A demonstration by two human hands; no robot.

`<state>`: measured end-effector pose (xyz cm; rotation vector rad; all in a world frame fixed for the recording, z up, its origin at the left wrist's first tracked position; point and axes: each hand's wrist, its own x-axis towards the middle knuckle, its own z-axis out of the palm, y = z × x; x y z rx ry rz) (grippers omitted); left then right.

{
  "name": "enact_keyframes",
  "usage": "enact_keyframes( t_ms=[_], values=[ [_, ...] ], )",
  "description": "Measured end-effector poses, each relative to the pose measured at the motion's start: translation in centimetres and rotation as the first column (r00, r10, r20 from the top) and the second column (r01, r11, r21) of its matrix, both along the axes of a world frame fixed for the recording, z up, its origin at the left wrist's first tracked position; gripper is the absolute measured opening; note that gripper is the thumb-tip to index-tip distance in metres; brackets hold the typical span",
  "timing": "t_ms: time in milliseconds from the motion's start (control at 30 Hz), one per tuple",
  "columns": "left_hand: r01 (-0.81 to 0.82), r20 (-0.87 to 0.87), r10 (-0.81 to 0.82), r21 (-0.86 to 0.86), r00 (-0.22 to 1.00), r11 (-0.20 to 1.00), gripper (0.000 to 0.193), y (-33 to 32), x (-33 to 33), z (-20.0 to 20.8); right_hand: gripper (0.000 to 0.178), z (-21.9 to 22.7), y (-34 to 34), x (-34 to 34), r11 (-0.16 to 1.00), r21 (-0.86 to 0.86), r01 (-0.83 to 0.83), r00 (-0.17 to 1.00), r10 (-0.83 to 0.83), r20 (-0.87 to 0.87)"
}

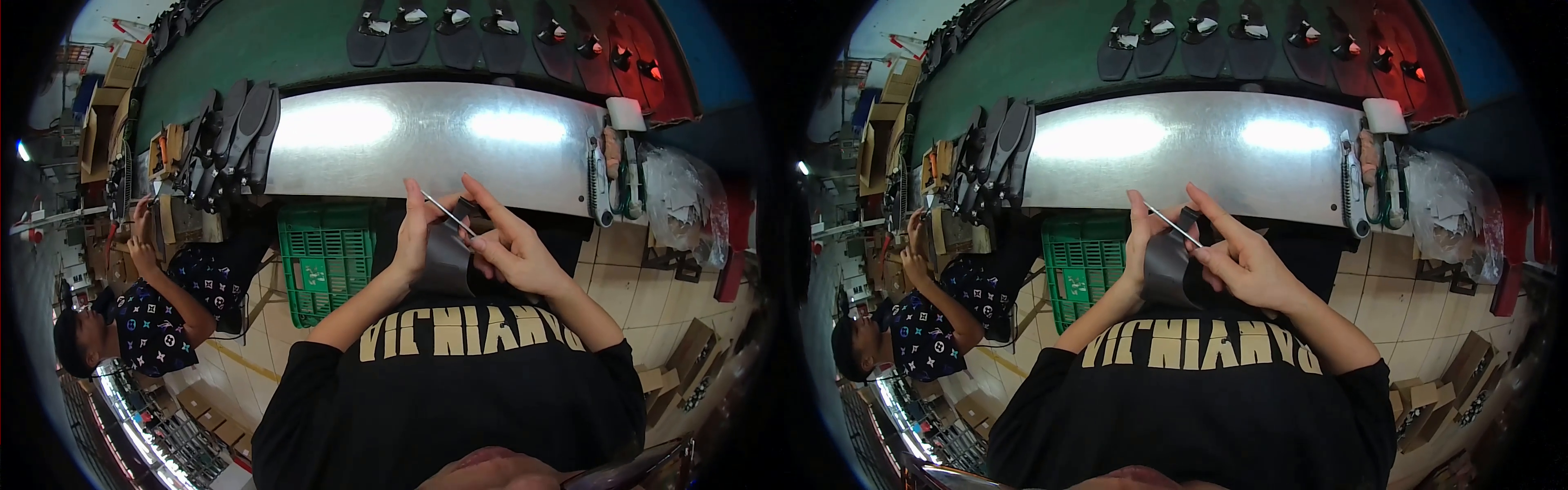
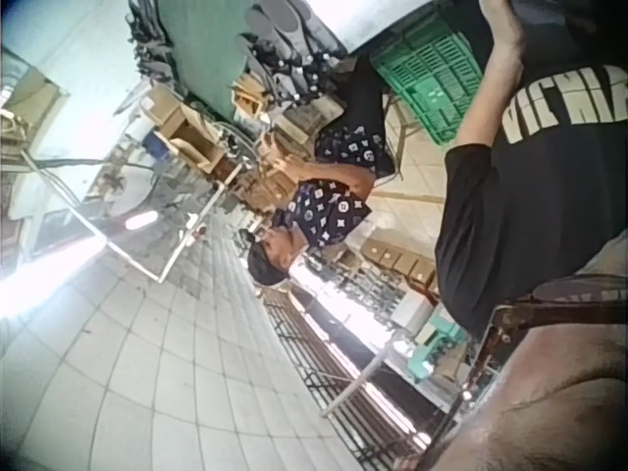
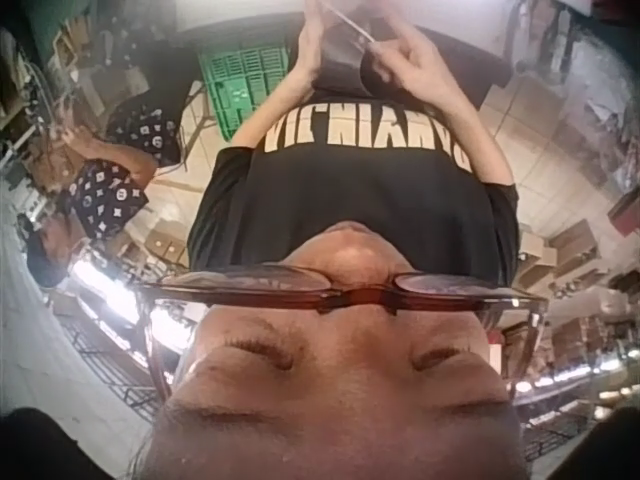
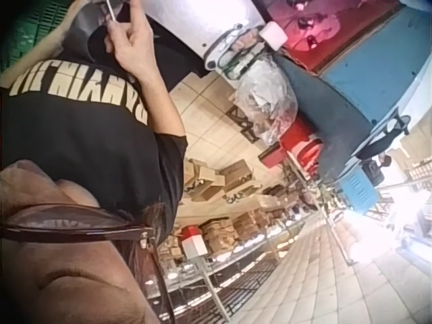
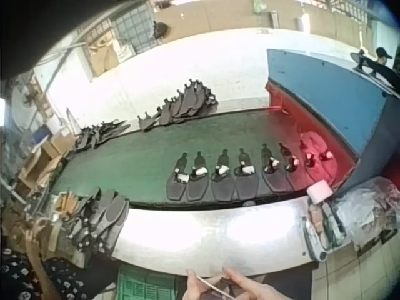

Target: The recorder is assembling or finishing shoe components at a workbench, involving writing on a card and trimming edges with a sharp tool.

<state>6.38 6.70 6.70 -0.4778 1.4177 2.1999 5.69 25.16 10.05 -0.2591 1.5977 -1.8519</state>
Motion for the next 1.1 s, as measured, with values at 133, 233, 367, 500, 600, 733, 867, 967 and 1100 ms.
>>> enact_keyframes(
  t_ms=[133,233,367,500,600,733,867,967,1100],
  values=[
    [0.068,-0.004,-0.068,0.009,0.998,0.998,0.102,0.0,0.6,0.5,0.062,0.2,0.2,0.1,0.998,-0.051,-0.037,0.979,0.046,0.198],
    [0.065,0.025,-0.065,-0.023,0.998,0.998,0.105,0.2,1.4,0.9,0.06,-0.6,0.1,1.1,0.997,-0.065,-0.03,0.962,0.046,0.267],
    [0.065,-0.049,-0.069,-0.077,0.996,0.995,0.09,-0.5,3.4,-0.3,0.057,-0.6,-0.4,3.0,0.989,-0.125,0.072,0.946,-0.028,0.322],
    [0.098,-0.119,-0.106,-0.066,0.987,0.993,0.061,-0.9,4.0,0.1,0.053,-0.5,-0.3,3.9,0.977,-0.181,0.114,0.93,-0.04,0.366],
    [0.133,-0.131,-0.133,-0.011,0.982,0.991,0.053,-1.0,3.8,1.3,0.051,-0.5,-0.2,4.4,0.973,-0.187,0.132,0.934,-0.058,0.353],
    [0.133,-0.161,-0.137,-0.032,0.977,0.991,0.046,-0.9,4.4,1.4,0.048,-0.9,-0.1,4.9,0.957,-0.25,0.146,0.93,-0.047,0.366],
    [0.177,-0.163,-0.179,-0.03,0.97,0.984,0.045,-1.1,4.7,1.6,0.046,-1.3,0.1,5.6,0.957,-0.252,0.142,0.935,-0.046,0.353],
    [0.177,-0.162,-0.183,-0.047,0.97,0.983,0.045,-1.0,4.9,1.9,0.046,-1.4,0.3,6.0,0.963,-0.236,0.134,0.927,-0.038,0.373],
    [0.197,-0.193,-0.204,-0.059,0.96,0.979,0.045,-1.2,4.9,1.7,0.047,-1.5,0.5,5.9,0.955,-0.268,0.124,0.915,-0.006,0.402]
  ],
)
